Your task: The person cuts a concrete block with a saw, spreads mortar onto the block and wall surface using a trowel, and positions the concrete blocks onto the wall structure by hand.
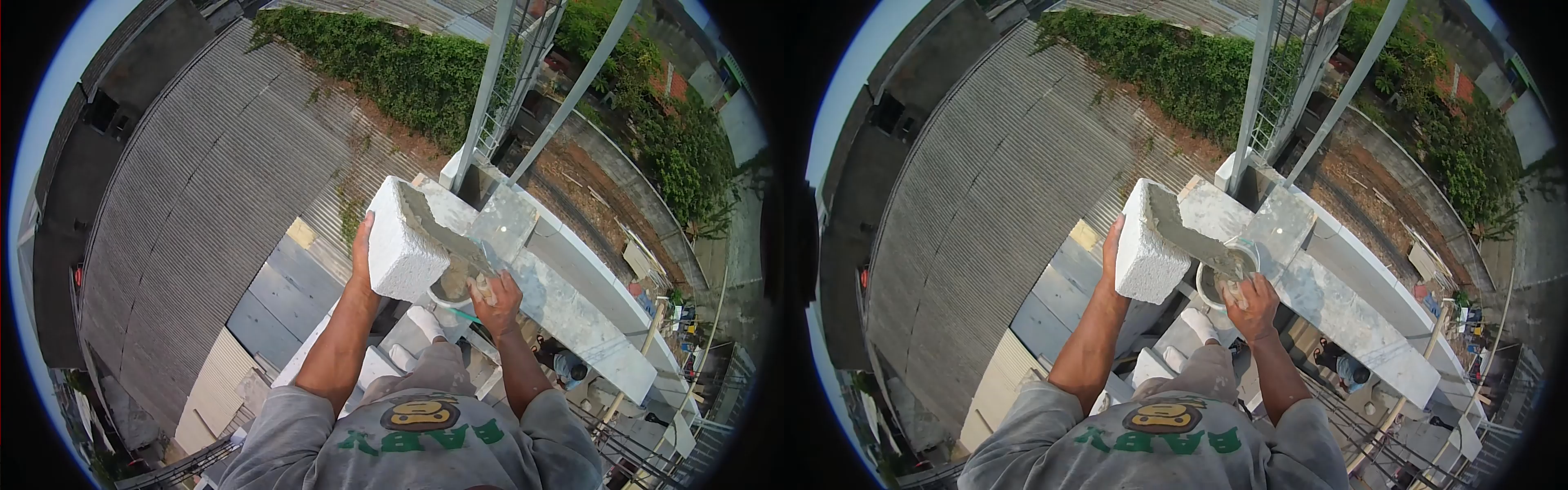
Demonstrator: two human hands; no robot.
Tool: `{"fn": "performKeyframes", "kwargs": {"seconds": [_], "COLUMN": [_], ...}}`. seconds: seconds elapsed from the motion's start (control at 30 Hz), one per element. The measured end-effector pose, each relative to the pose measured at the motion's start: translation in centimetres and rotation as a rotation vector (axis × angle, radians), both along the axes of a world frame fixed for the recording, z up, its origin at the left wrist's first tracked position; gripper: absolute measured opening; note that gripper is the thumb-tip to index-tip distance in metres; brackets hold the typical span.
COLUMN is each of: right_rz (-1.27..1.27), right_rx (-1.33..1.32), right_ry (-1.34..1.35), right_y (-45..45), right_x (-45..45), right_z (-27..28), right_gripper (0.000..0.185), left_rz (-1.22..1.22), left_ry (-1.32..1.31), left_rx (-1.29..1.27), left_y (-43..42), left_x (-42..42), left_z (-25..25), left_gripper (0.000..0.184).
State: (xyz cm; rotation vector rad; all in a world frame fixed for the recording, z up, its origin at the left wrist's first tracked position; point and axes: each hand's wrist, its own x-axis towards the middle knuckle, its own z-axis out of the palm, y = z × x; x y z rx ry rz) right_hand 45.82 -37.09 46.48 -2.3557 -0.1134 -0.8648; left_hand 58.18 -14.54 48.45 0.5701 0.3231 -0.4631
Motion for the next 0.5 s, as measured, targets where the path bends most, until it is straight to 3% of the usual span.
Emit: {"fn": "performKeyframes", "kwargs": {"seconds": [0.37,0.5], "right_rz": [0.273,0.466], "right_rx": [-0.017,0.194], "right_ry": [-0.058,0.071], "right_y": [1.2,4.0], "right_x": [-1.2,-1.4], "right_z": [4.8,6.2], "right_gripper": [0.029,0.026], "left_rz": [0.167,0.254], "left_ry": [-0.128,-0.167], "left_rx": [-0.111,-0.181], "left_y": [3.9,8.0], "left_x": [-2.9,-6.1], "left_z": [3.5,4.7], "left_gripper": [0.062,0.063]}}
